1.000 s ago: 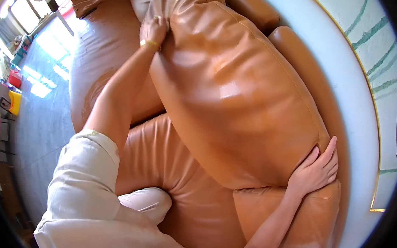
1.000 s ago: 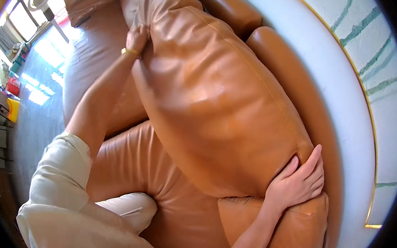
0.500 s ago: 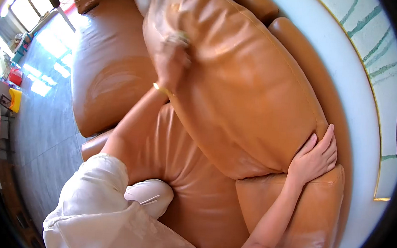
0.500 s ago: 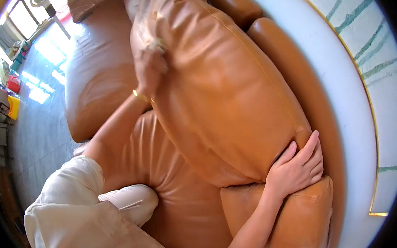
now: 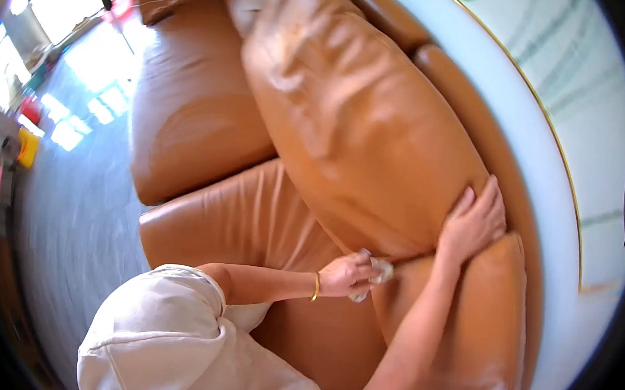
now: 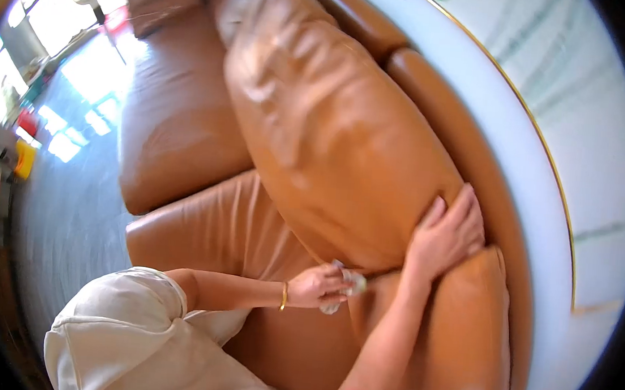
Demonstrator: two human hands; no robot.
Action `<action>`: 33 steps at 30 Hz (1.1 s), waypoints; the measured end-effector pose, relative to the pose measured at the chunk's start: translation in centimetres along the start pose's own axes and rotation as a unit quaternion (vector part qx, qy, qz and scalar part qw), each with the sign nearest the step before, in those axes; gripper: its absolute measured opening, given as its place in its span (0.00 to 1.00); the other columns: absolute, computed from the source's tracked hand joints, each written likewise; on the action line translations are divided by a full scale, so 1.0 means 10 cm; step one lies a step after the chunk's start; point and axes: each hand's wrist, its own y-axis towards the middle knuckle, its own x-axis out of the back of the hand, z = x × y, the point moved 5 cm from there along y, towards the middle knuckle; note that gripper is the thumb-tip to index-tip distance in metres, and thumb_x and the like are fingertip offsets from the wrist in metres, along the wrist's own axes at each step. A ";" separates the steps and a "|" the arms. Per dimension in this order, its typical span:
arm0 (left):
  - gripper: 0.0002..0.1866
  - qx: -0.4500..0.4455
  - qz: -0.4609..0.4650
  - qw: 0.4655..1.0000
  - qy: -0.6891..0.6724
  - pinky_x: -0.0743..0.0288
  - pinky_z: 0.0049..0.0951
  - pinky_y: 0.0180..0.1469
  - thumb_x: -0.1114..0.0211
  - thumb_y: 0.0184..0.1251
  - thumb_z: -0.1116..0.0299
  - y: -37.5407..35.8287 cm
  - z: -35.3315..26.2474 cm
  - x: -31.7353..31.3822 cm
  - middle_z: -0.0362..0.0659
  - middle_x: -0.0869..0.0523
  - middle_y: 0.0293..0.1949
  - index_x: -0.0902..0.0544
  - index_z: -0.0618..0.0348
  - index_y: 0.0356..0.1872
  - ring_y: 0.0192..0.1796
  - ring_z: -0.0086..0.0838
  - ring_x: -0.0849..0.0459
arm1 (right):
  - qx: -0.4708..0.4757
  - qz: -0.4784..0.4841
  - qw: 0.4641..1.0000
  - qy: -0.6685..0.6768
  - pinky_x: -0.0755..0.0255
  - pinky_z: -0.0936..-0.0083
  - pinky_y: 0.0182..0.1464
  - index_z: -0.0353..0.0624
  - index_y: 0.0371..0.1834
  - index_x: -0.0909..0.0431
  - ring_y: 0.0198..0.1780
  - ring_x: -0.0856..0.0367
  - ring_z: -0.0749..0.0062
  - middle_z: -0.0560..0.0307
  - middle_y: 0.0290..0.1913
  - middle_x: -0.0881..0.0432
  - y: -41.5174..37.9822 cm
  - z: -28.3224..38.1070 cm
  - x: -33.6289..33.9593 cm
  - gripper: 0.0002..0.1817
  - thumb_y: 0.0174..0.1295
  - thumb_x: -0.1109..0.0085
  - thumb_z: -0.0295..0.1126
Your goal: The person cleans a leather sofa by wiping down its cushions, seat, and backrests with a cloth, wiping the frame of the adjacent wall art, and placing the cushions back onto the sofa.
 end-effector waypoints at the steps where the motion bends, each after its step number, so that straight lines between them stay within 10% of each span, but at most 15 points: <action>1: 0.11 0.032 0.045 0.998 -0.008 0.24 0.34 0.48 0.39 0.65 0.70 -0.02 0.38 -0.13 0.41 0.21 0.43 0.23 0.57 0.48 0.48 0.32 0.20 | 0.024 -0.046 0.991 0.126 0.40 0.52 0.64 0.40 0.68 0.36 0.65 0.32 0.52 0.46 0.65 0.30 -0.10 -0.03 0.14 0.29 0.67 0.47 0.41; 4: 0.10 0.097 0.022 0.960 -0.260 0.23 0.35 0.52 0.44 0.71 0.65 -0.27 0.71 -0.42 0.41 0.18 0.46 0.22 0.56 0.47 0.49 0.30 0.19 | -0.060 -0.015 0.879 0.473 0.49 0.49 0.71 0.31 0.70 0.42 0.71 0.41 0.41 0.35 0.70 0.39 -0.76 -0.05 0.93 0.33 0.67 0.45 0.38; 5: 0.15 0.002 0.019 0.991 0.132 0.23 0.38 0.52 0.49 0.74 0.58 -0.19 0.56 -0.42 0.43 0.17 0.46 0.22 0.57 0.48 0.47 0.32 0.18 | -0.044 0.037 0.883 0.465 0.51 0.47 0.71 0.36 0.71 0.42 0.73 0.46 0.39 0.34 0.72 0.44 -1.11 -0.11 0.98 0.37 0.65 0.45 0.46; 7: 0.24 0.143 0.053 0.981 -0.121 0.26 0.36 0.59 0.52 0.75 0.52 -0.20 0.17 -0.61 0.44 0.18 0.54 0.26 0.60 0.59 0.55 0.34 0.19 | -0.037 0.110 0.911 0.395 0.54 0.40 0.70 0.47 0.73 0.40 0.74 0.53 0.34 0.34 0.75 0.50 -1.75 -0.09 1.05 0.43 0.60 0.45 0.62; 9: 0.31 0.208 0.109 0.965 -0.120 0.32 0.37 0.65 0.58 0.75 0.44 -0.39 0.08 -0.75 0.45 0.21 0.58 0.31 0.60 0.64 0.59 0.33 0.23 | -0.067 0.186 0.926 0.322 0.48 0.51 0.70 0.40 0.71 0.38 0.74 0.47 0.43 0.37 0.75 0.47 -2.25 0.08 1.04 0.37 0.62 0.39 0.45; 12: 0.36 0.244 0.190 0.950 0.040 0.38 0.37 0.69 0.63 0.76 0.40 -0.49 0.37 -0.82 0.46 0.26 0.63 0.35 0.63 0.68 0.65 0.33 0.28 | -0.332 0.022 0.791 0.513 0.39 0.55 0.66 0.38 0.67 0.35 0.69 0.37 0.43 0.38 0.69 0.37 -2.84 -0.09 0.76 0.28 0.65 0.43 0.35; 14: 0.28 0.114 0.254 0.925 0.260 0.48 0.31 0.73 0.57 0.78 0.48 -0.55 0.32 -0.99 0.44 0.27 0.63 0.31 0.61 0.66 0.70 0.30 0.37 | -0.319 -0.011 0.810 0.491 0.32 0.68 0.60 0.32 0.64 0.35 0.60 0.25 0.55 0.41 0.62 0.28 -2.67 -0.36 0.94 0.24 0.63 0.51 0.22; 17: 0.23 0.087 0.220 0.909 0.343 0.39 0.29 0.66 0.46 0.75 0.55 -0.48 0.12 -1.15 0.44 0.24 0.58 0.26 0.63 0.59 0.63 0.28 0.30 | -0.483 -0.062 0.695 0.528 0.27 0.77 0.47 0.31 0.58 0.31 0.45 0.22 0.72 0.52 0.50 0.22 -2.63 -0.80 1.25 0.19 0.63 0.53 0.22; 21: 0.20 -0.077 0.169 0.910 0.370 0.29 0.26 0.54 0.34 0.68 0.62 -0.11 -0.14 -1.15 0.41 0.23 0.52 0.24 0.64 0.54 0.52 0.23 0.25 | -0.268 -0.117 0.954 0.061 0.42 0.54 0.62 0.38 0.49 0.24 0.59 0.37 0.46 0.47 0.52 0.26 -2.36 -1.57 1.98 0.20 0.53 0.34 0.28; 24: 0.21 -0.202 0.161 0.894 0.367 0.30 0.28 0.56 0.33 0.66 0.64 0.04 -0.31 -1.30 0.42 0.25 0.54 0.25 0.64 0.55 0.54 0.26 0.25 | -0.471 -0.274 0.834 0.086 0.31 0.65 0.51 0.34 0.43 0.25 0.45 0.25 0.62 0.49 0.45 0.25 -2.57 -2.30 2.15 0.13 0.54 0.36 0.20; 29: 0.24 -0.453 0.109 0.763 0.448 0.34 0.36 0.64 0.35 0.67 0.63 0.18 -0.80 -1.85 0.50 0.31 0.64 0.27 0.63 0.60 0.66 0.39 0.32 | -0.397 -0.396 0.811 0.166 0.27 0.73 0.53 0.36 0.58 0.31 0.47 0.23 0.68 0.52 0.48 0.22 -2.10 -2.35 1.83 0.22 0.58 0.45 0.16; 33: 0.25 -0.564 0.104 0.562 0.596 0.44 0.48 0.71 0.41 0.69 0.53 0.30 -1.02 -2.56 0.47 0.31 0.67 0.25 0.55 0.61 0.70 0.43 0.36 | -0.313 -0.188 0.923 0.123 0.71 0.40 0.73 0.39 0.66 0.40 0.77 0.57 0.36 0.39 0.76 0.49 -1.45 -1.06 0.85 0.30 0.59 0.43 0.27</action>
